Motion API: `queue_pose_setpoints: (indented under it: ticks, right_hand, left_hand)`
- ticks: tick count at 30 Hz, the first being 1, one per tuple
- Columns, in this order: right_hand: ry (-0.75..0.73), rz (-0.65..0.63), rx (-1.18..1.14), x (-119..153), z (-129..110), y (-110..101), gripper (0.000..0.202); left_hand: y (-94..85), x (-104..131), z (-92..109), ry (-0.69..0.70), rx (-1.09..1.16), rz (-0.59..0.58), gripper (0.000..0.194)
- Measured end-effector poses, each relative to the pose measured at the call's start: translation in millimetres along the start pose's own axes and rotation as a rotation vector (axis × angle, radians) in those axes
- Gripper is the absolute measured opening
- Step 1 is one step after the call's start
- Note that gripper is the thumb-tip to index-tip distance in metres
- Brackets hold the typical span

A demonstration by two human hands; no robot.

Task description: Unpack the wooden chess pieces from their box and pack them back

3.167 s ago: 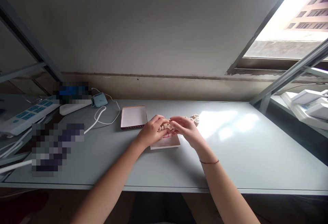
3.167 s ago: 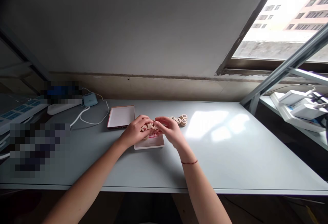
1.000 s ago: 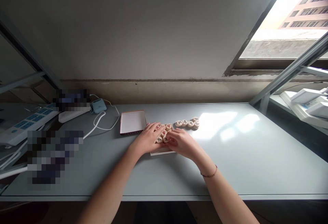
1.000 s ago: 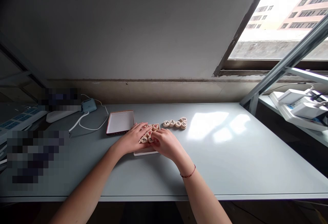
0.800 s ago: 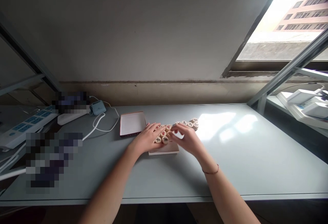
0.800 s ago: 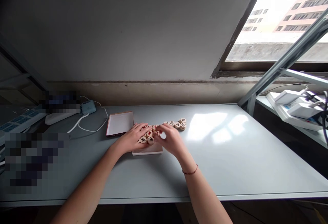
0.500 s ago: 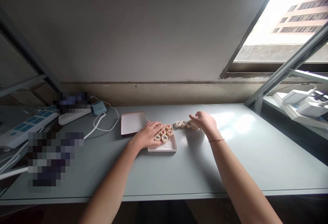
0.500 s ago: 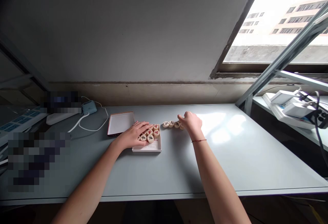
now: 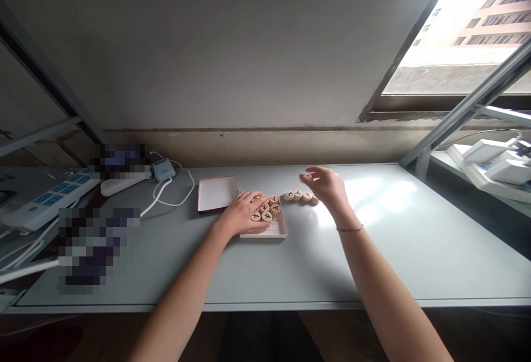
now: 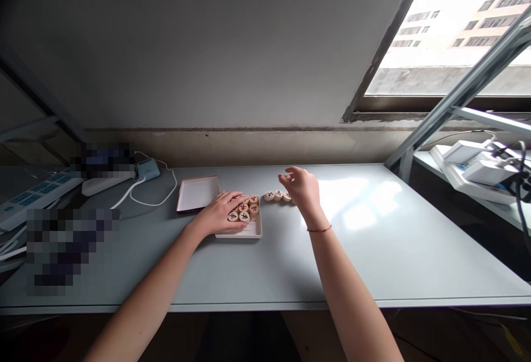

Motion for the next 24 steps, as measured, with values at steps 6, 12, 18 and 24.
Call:
queue_pose_setpoints:
  ticks: [6,12,18,24]
  right_hand:
    - [-0.136,-0.336,-0.643,52,-17,27,0.044]
    - [-0.107,-0.400,-0.872,65,-19,43,0.042]
    - [-0.098,-0.421,-0.897,65,-16,43,0.038]
    - [0.039,-0.309,-0.955,59,-5,39,0.041]
  left_hand:
    - [-3.5,-5,9,-0.012,-0.065,0.136,0.081]
    - [-19.8,-26,36,0.054,0.102,0.261,0.039]
    - [-12.7,-29,42,0.030,0.222,0.319,0.027]
    - [-4.7,-17,33,-0.034,0.220,0.366,0.009]
Point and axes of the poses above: each hand's wrist, its own x-axis away from the middle knuckle, its own y-axis out of the palm, z = x × y, the point moved 5 cm from there along -x, towards the middle knuckle, and after that the axes turned 5 degrees about y, right-handed, at the moved point
